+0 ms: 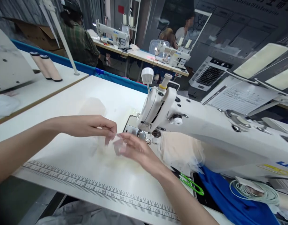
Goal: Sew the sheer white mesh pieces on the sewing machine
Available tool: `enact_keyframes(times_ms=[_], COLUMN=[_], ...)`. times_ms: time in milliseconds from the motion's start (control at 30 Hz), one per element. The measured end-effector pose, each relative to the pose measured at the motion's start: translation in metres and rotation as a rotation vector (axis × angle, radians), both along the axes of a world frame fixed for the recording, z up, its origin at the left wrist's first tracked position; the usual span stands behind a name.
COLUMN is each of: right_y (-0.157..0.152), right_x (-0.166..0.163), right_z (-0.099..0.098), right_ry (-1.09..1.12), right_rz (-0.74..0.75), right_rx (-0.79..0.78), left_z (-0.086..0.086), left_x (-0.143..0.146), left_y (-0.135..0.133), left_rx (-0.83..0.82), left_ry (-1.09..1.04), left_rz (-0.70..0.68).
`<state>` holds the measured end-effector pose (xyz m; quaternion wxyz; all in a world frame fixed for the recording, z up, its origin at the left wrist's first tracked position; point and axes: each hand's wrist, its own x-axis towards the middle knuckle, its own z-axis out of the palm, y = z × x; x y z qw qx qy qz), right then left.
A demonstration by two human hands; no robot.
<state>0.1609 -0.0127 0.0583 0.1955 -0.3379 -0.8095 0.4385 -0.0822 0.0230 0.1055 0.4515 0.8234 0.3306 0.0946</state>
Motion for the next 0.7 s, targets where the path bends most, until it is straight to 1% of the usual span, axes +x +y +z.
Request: enact_keyframes(times_ms=[33,67,133,233,333,433,500,533,600,633,700], right_y=[0.004,0.008,0.014,0.020,0.023,0.029,0.038,0.044,0.059,0.069,0.091], right_x=[-0.008,-0.017,-0.034,-0.056,-0.070,-0.084,-0.096,-0.103,-0.118,-0.125,-0.139], right_z=[0.005,0.008,0.013,0.015,0.016,0.017,0.017,0.016,0.011,0.007,-0.003], right_ry=[0.059,0.117,0.207,0.268,0.285,0.288,0.300,0.312,0.338,0.345,0.339], right_rz=[0.021,0.009,-0.047,-0.103,-0.098,-0.086,-0.128,-0.170,-0.271,-0.319,-0.367], right_rx=[-0.113,-0.200,-0.304,-0.330,-0.329,-0.340,-0.342,-0.338,-0.313,-0.290,-0.254], left_z=[0.002,0.003,0.001,-0.009,-0.025,-0.036,-0.038,-0.037,-0.036,-0.036,-0.040], left_x=[-0.005,-0.011,-0.025,-0.057,-0.096,-0.127,-0.140,-0.144,-0.148,-0.150,-0.152], left_y=[-0.001,-0.003,-0.006,-0.015,-0.027,-0.031,-0.023,-0.014,0.010,0.024,0.054], left_rx=[-0.020,-0.037,-0.062,-0.166,-0.296,-0.257,-0.172,-0.115,0.021,0.058,0.099], left_ry=[-0.010,-0.021,-0.045,-0.081,-0.118,-0.246,-0.317,-0.318,-0.248,-0.220,-0.184], left_rz=[0.020,0.041,0.094,0.160,0.210,0.326,0.464,0.547,0.704,0.736,0.769])
